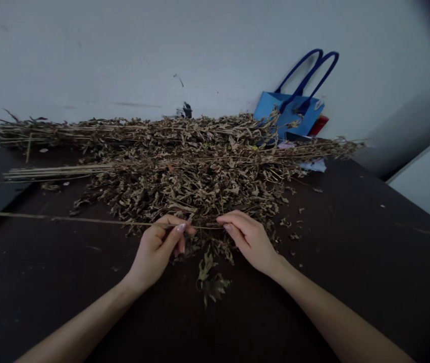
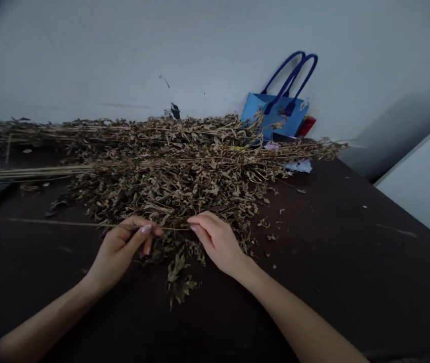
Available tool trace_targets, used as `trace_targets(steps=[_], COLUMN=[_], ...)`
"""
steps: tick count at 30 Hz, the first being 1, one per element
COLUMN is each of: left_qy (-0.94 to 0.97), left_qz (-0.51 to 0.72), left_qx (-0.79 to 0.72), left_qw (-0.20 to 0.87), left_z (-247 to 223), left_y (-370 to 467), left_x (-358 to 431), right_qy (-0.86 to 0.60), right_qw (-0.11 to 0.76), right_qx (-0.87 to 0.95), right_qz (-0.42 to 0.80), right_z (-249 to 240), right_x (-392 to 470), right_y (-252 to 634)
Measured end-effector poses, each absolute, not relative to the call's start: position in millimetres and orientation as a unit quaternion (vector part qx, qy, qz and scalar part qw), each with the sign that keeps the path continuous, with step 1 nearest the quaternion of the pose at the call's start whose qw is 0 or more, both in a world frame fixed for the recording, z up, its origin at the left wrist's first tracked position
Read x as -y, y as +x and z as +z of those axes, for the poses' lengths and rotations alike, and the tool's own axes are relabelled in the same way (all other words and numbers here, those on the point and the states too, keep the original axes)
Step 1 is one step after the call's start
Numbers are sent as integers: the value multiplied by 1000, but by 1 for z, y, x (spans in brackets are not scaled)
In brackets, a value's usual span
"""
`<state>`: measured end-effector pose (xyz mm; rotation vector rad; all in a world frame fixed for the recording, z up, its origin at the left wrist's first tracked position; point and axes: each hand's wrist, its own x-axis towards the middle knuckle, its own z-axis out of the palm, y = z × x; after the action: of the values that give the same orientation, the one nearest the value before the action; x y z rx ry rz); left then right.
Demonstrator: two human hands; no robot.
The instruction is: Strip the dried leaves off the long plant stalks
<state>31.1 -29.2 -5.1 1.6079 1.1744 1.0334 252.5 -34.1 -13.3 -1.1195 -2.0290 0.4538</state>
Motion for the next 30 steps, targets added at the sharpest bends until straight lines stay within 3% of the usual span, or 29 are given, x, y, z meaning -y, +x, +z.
trace_targets(steps=[9, 14, 21, 30], left_qy=[638, 595, 634, 655], left_qz=[377, 432, 410, 380], left_qx=[-439, -451, -450, -399], left_qw=[508, 506, 477, 517], left_z=[-5, -1, -2, -2], left_y=[34, 34, 31, 32], left_x=[35, 32, 31, 40], right_qy=[-399, -423, -417, -394], right_qw=[285, 310, 281, 321], right_qx=[862, 844, 859, 845], right_qz=[130, 110, 101, 166], right_z=[-14, -11, -6, -7], right_x=[42, 39, 42, 51], right_y=[246, 252, 251, 239])
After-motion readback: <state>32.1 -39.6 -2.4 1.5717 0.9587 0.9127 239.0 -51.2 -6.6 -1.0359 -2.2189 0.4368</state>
